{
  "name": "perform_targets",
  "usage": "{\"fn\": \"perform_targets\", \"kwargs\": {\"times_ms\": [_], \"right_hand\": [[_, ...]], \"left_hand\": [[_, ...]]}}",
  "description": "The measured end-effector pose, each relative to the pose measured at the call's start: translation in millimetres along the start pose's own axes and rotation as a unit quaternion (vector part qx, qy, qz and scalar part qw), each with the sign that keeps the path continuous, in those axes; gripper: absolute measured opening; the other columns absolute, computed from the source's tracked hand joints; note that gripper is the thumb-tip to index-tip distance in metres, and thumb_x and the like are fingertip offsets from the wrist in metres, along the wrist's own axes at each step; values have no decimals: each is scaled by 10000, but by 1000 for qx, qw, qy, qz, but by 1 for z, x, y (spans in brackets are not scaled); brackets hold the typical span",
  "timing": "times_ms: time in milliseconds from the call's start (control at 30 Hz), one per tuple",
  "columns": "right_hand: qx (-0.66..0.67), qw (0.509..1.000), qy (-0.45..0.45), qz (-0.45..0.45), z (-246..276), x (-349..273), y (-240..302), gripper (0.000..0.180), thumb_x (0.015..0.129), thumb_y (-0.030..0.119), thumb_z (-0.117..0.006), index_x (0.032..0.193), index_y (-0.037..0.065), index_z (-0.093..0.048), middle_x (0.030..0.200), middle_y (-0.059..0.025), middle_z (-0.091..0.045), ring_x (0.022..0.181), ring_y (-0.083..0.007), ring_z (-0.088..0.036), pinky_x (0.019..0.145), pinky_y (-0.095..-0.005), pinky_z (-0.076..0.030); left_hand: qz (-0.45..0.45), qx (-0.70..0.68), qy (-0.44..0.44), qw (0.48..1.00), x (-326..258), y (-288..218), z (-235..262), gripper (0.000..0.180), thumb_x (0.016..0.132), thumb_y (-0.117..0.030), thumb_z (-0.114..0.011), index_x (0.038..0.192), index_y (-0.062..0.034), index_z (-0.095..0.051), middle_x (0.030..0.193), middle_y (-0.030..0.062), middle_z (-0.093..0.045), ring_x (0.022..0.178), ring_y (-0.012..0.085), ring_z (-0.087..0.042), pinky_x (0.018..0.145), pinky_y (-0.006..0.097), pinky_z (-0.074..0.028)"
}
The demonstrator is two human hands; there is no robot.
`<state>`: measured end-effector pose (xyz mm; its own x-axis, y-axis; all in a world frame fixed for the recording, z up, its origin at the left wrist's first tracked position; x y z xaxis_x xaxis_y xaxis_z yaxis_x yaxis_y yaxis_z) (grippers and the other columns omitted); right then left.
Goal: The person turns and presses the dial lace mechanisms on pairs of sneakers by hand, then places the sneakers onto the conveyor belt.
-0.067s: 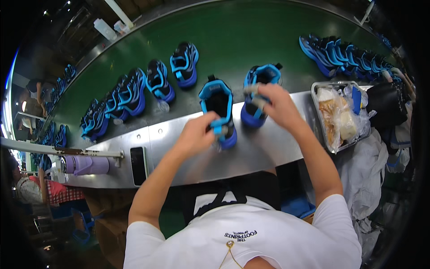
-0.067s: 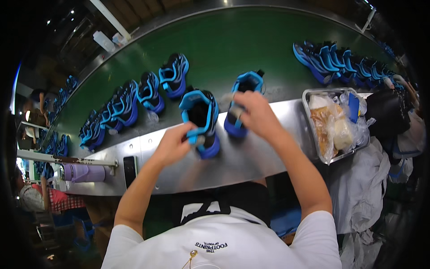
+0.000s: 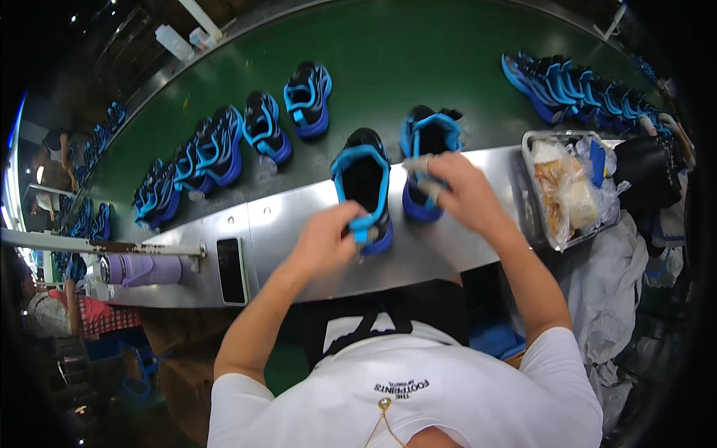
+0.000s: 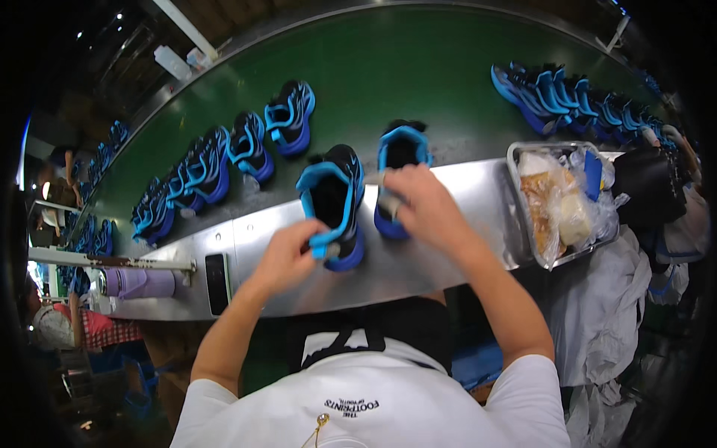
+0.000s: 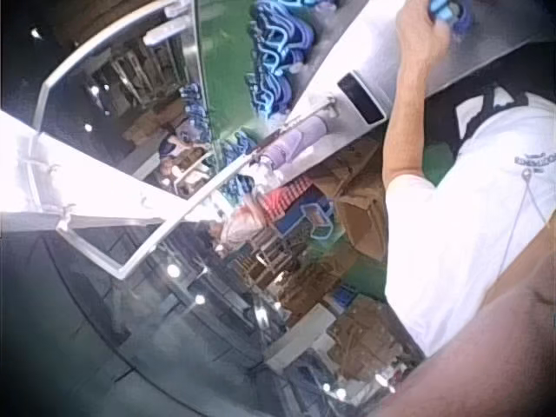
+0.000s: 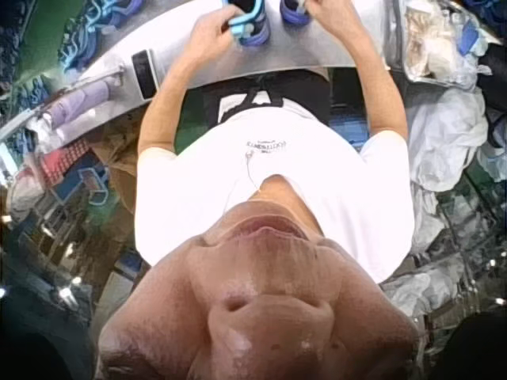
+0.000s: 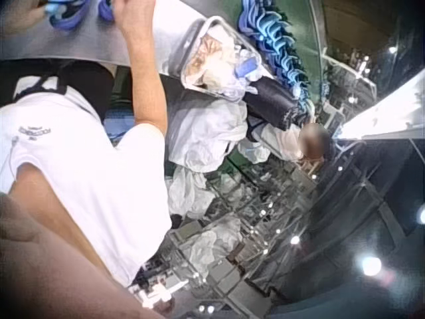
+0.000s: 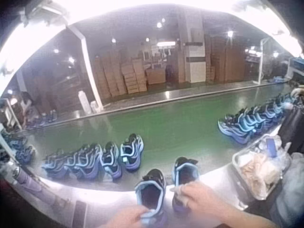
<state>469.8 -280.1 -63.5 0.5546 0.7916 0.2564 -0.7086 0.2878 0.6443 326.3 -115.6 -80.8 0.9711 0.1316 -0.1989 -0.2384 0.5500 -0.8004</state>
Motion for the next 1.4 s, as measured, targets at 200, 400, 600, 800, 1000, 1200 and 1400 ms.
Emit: {"fn": "perform_targets", "kwargs": {"times_ms": [200,400,600,800,1000,1200,1400], "right_hand": [[80,992,95,9,-47,-110,80,360,778,30,-706,1126,118,-682,953,-81,-576,924,-288,-518,821,-370,-469],[33,999,7,6,18,-62,89,526,743,70,-755,1251,120,-627,1232,-91,-621,1052,-293,-579,897,-377,-500],[-81,992,40,91,-32,-31,48,511,711,43,-747,1202,116,-629,1139,-79,-650,1000,-285,-624,833,-367,-527],[63,997,27,-17,-40,-27,25,429,772,-71,-650,1179,63,-650,1026,-138,-692,969,-298,-656,868,-355,-526],[68,996,59,-20,-25,-41,49,345,759,-13,-677,1075,123,-659,1206,-147,-591,954,-358,-633,810,-402,-535],[-142,978,81,130,-37,-75,70,314,705,13,-678,1012,14,-613,1187,-237,-547,1062,-402,-579,827,-421,-551],[-65,992,91,63,-53,-86,71,444,754,-18,-631,1179,-83,-516,1277,-396,-406,1193,-608,-422,1051,-553,-399]], "left_hand": [[-23,-42,40,998,-106,19,-53,296,805,-44,-672,1099,-28,-646,928,120,-625,736,231,-614,666,310,-496],[-58,32,-186,980,-116,0,9,399,783,-75,-767,1162,-62,-645,1069,112,-621,878,239,-612,758,321,-510],[-136,152,-270,941,-58,-11,-2,475,713,-16,-752,1167,-68,-622,1050,118,-625,938,324,-611,804,381,-500],[-97,128,-251,955,-49,0,-11,502,691,82,-628,1171,-64,-623,961,131,-632,844,306,-645,753,332,-517],[-66,130,-125,981,-50,-15,-16,522,661,94,-620,1118,-151,-675,1143,164,-598,1007,357,-606,835,406,-510],[-98,293,-162,937,-69,-17,-58,505,646,67,-643,1125,-89,-676,1357,164,-528,976,340,-586,866,402,-502],[-109,291,-173,935,-70,-14,-62,442,739,2,-622,1175,-70,-647,1461,199,-445,959,327,-581,843,410,-497]]}}
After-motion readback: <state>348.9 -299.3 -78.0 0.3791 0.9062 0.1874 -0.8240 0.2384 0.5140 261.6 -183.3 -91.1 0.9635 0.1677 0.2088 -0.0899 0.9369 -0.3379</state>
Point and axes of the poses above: each hand's wrist, its own x-axis towards the middle knuckle, its own z-axis out of the back of the hand, y = z × x, the point moved 6 cm from there along x, towards the middle knuckle
